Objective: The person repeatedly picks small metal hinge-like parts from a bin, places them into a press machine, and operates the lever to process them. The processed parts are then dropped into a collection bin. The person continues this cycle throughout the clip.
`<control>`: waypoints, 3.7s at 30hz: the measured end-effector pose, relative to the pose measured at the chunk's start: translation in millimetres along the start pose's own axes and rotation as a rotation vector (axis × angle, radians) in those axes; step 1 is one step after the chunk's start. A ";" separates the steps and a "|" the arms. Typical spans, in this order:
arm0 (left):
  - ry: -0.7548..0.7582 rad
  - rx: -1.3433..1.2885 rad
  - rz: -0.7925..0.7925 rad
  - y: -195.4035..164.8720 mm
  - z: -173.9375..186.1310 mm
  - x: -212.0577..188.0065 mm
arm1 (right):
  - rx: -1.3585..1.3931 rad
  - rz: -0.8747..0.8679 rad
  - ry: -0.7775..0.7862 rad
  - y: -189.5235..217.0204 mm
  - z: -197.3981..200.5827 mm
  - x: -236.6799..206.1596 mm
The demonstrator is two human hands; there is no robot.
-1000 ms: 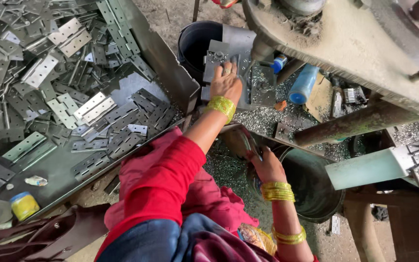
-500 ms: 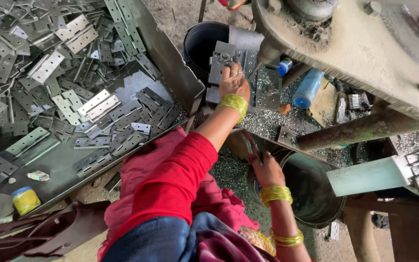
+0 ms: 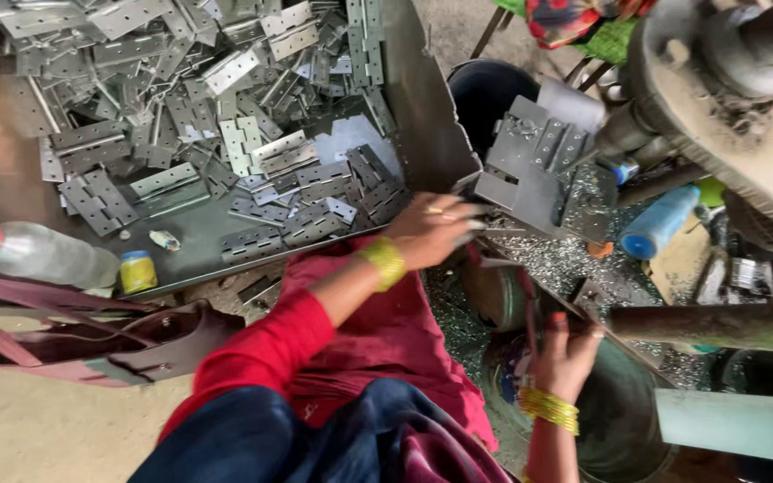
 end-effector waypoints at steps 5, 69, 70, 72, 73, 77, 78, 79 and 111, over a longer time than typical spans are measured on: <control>0.351 0.696 0.656 167.0 15.9 -103.0 | -0.462 0.194 0.032 99.6 -40.9 29.9; 0.718 0.500 0.187 -60.4 -86.2 140.5 | -0.848 -0.531 0.185 -51.5 25.2 0.4; 0.676 0.462 0.237 -58.4 -87.0 142.5 | -0.858 -0.509 0.186 -51.1 21.3 -4.0; 0.584 0.383 0.334 -55.4 -86.0 142.5 | -0.907 -0.552 0.170 -60.3 11.1 -21.9; 0.497 0.472 0.308 -56.1 -80.6 142.3 | -0.926 -0.567 0.149 -64.7 5.5 -32.4; 0.535 0.483 0.284 -49.3 -71.3 135.0 | -0.935 -0.556 0.174 -67.8 3.4 -36.1; 0.629 0.384 0.279 -50.0 -75.8 135.7 | -0.870 -0.568 0.212 -65.3 9.9 -28.6; 0.659 0.430 0.256 -46.1 -75.1 142.6 | -0.799 -0.569 0.261 -62.5 13.6 -17.6; 0.401 0.439 -0.028 -58.6 -61.6 91.4 | -0.713 0.217 -0.054 80.6 -33.0 28.0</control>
Point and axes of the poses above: each hand's wrist, its own x-axis towards the middle knuckle, its own z-axis out of the back of the hand, y = z × x, the point moved 6 cm from there along x, towards the middle knuckle, and after that the axes turned 15 degrees about x, right-handed, at the moved point
